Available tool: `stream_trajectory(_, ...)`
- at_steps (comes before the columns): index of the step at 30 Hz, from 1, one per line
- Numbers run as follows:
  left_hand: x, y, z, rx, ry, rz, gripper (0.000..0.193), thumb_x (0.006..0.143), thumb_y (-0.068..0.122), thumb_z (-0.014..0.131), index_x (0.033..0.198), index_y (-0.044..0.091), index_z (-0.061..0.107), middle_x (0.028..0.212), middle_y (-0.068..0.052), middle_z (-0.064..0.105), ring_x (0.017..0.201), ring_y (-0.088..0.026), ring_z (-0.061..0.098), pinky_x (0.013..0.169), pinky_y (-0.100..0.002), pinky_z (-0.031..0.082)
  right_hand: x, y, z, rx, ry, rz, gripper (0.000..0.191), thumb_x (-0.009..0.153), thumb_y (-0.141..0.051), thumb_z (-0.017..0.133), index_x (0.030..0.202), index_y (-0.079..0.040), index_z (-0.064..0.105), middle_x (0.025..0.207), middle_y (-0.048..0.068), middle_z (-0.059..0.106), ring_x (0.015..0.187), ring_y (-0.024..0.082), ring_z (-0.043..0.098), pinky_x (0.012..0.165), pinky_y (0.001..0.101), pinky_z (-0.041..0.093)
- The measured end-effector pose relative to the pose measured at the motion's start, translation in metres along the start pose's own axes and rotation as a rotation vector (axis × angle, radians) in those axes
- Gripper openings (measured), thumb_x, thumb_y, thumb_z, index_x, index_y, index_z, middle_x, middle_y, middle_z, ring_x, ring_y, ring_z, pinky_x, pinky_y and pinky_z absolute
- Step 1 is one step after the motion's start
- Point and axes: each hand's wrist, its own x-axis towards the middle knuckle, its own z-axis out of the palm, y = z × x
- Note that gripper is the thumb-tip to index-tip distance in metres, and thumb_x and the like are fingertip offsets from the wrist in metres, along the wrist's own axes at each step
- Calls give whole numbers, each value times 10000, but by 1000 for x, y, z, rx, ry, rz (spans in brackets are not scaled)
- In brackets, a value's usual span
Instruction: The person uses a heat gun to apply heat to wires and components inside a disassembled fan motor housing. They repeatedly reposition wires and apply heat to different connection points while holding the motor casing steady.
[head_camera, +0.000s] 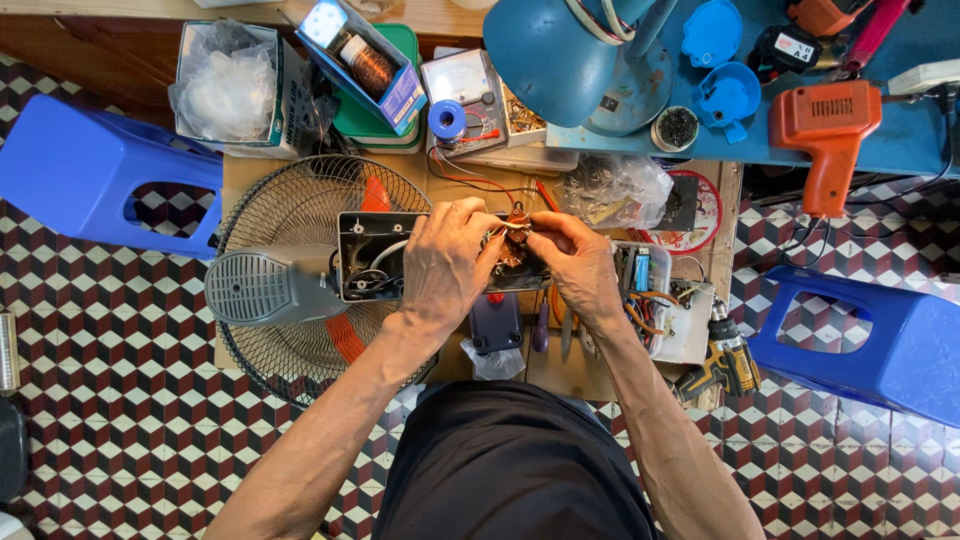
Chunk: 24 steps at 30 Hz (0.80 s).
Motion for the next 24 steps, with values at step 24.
stream_trajectory(24,33,-16,9,94,-59,263,147,883,193,770,884,94,662,865,-43,661,881,-235,600,815,-383,452,-5,-16,4,-143,96,-91,250,945,-120,703,1160,7,722,1059,47,712,911,93,685,805,227,552)
